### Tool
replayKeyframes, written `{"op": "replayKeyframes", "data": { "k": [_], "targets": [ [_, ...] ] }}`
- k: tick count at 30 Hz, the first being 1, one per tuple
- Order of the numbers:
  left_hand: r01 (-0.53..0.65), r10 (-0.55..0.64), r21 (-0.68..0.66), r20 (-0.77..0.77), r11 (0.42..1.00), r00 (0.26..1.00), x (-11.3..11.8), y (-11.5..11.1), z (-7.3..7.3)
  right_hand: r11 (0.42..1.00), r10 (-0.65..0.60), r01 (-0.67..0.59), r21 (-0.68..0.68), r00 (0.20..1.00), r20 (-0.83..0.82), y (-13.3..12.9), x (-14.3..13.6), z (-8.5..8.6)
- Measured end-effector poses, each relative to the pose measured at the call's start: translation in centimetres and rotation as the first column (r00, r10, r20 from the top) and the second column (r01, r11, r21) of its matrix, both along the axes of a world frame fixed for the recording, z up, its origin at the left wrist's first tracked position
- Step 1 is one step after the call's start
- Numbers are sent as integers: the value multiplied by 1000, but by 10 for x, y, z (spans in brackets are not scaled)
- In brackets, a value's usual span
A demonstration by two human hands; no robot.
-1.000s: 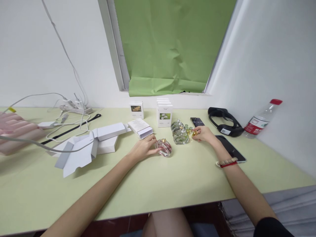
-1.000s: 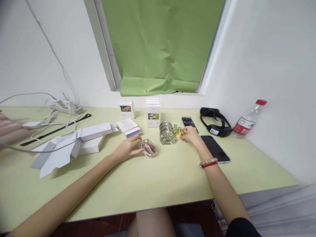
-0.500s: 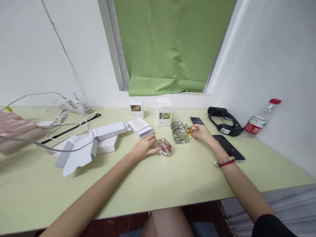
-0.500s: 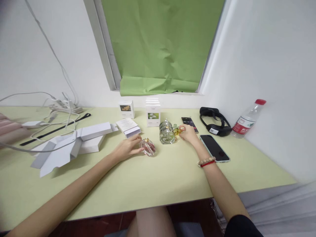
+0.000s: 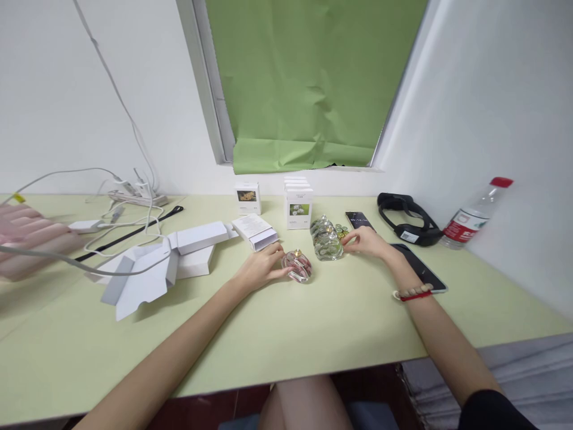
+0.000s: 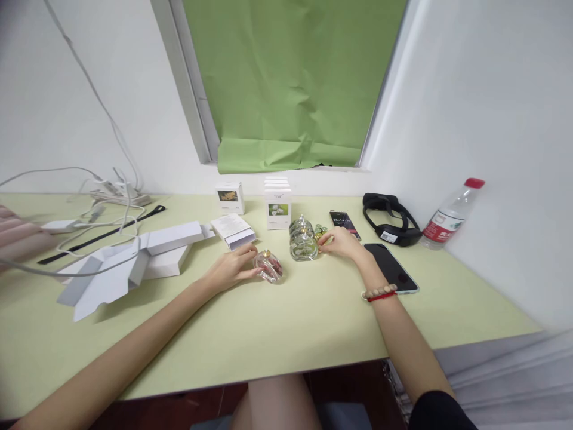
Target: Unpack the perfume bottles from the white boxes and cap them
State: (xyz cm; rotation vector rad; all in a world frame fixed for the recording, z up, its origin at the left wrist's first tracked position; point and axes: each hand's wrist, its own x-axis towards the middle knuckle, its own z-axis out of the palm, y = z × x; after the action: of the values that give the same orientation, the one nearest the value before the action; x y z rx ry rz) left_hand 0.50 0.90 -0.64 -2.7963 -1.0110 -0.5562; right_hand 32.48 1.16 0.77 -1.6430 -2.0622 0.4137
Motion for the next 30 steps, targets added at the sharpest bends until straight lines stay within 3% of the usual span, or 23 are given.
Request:
{"op": "replayKeyframes", "data": {
  "k": [6,11,14,18,24,30],
  "targets": [
    [23,-24,29,55,999,998,1,-3,1,988,52,-61,-141,997,-64,-5,-6,5],
    [97,-120,131,178,987,977,4,-9,2,998,0,5,-56,996,91,-7,-8,5],
    [93,-120,130,220,987,968,6,-12,2,998,-62,63,0,985,164,-7,-8,4],
    [99,-115,85,214,991,970,11,-17,3,995,-87,76,57,971,221,-7,-9,4],
    [74,-85,54,241,996,967,17,-23,1,997,-80,79,14,969,234,-9,-13,6],
    [177,-183,58,147,983,972,21,-31,5,995,-102,98,29,969,223,-10,-14,7]
  ]
}}
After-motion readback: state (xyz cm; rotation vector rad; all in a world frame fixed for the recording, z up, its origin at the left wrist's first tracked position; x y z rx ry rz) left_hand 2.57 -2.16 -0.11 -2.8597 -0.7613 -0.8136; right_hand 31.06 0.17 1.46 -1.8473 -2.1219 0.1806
